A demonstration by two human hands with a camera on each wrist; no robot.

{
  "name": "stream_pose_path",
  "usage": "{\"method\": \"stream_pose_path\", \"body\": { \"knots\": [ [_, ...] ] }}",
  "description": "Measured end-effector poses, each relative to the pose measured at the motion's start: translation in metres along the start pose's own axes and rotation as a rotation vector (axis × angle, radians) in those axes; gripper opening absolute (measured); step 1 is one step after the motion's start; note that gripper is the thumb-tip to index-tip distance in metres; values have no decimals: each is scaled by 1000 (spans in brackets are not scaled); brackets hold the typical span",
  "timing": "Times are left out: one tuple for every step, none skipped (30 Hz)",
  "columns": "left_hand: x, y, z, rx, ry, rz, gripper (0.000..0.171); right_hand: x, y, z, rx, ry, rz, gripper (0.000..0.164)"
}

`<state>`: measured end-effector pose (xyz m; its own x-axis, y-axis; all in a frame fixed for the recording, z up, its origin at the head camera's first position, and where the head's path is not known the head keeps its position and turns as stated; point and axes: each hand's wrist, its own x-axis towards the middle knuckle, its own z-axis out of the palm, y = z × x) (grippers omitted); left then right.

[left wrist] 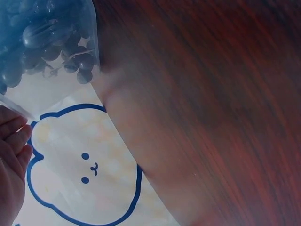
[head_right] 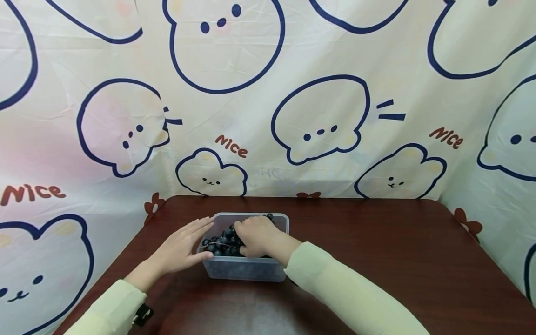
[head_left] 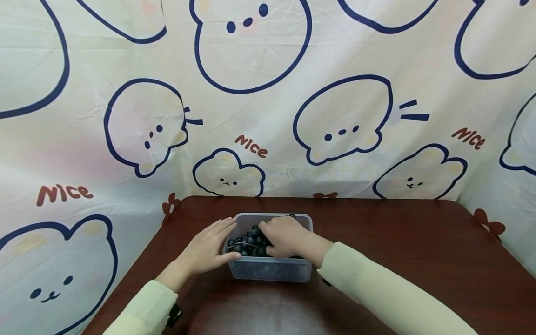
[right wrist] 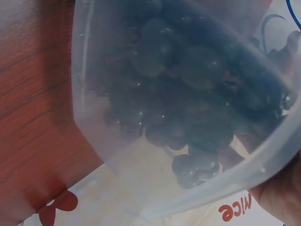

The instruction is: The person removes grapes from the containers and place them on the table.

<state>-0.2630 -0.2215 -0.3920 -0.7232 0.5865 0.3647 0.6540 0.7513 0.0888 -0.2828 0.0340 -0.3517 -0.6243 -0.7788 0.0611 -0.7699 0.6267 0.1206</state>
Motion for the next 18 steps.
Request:
{"method": "stream_pose_path", "body": {
  "knots": [
    [0,0,0,-1,-1,-2,80,0,0,0,3,13,-5,39],
    [0,0,0,0,-2,-4,80,-1,0,1,4,28,-11,37],
    [0,1,-1,0,-3,-5,80,-1,0,1,9,43,-16,35],
    [-1,1,-1,2,-3,-5,80,-1,0,2,13,59,-22,34],
    [-1,1,-1,2,-4,-5,80,-1,-1,2,18,77,-28,32],
    [-1,0,0,6,-3,-4,80,-1,-1,3,22,92,-35,31],
    [-1,1,-1,6,-5,-4,81,-2,-1,4,24,107,-42,29],
    [-1,1,-1,8,-5,-3,81,-2,-1,4,24,120,-47,29],
    [-1,1,-1,8,-5,-3,81,-2,-2,4,24,130,-51,28],
    [-1,1,-1,9,-6,-4,81,-2,-2,4,22,137,-53,28],
    [-1,0,-1,7,-6,-4,81,-3,-2,4,21,141,-53,27],
    [-1,0,-1,7,-7,-5,81,-3,-2,4,20,142,-52,28],
    [-1,1,-1,3,-8,-6,81,-4,-2,3,21,143,-51,28],
    [-1,1,-1,2,-7,-7,80,-4,-2,3,24,143,-49,28],
    [-1,1,-1,1,-8,-8,80,-5,-2,3,30,143,-48,29],
    [-1,1,-1,-1,-8,-8,80,-5,-1,2,37,143,-46,29],
    [-1,1,-1,-2,-7,-7,80,-6,-1,2,43,145,-47,30],
    [0,0,-1,-2,-8,-7,80,-6,-1,2,52,148,-49,31]
  ]
}}
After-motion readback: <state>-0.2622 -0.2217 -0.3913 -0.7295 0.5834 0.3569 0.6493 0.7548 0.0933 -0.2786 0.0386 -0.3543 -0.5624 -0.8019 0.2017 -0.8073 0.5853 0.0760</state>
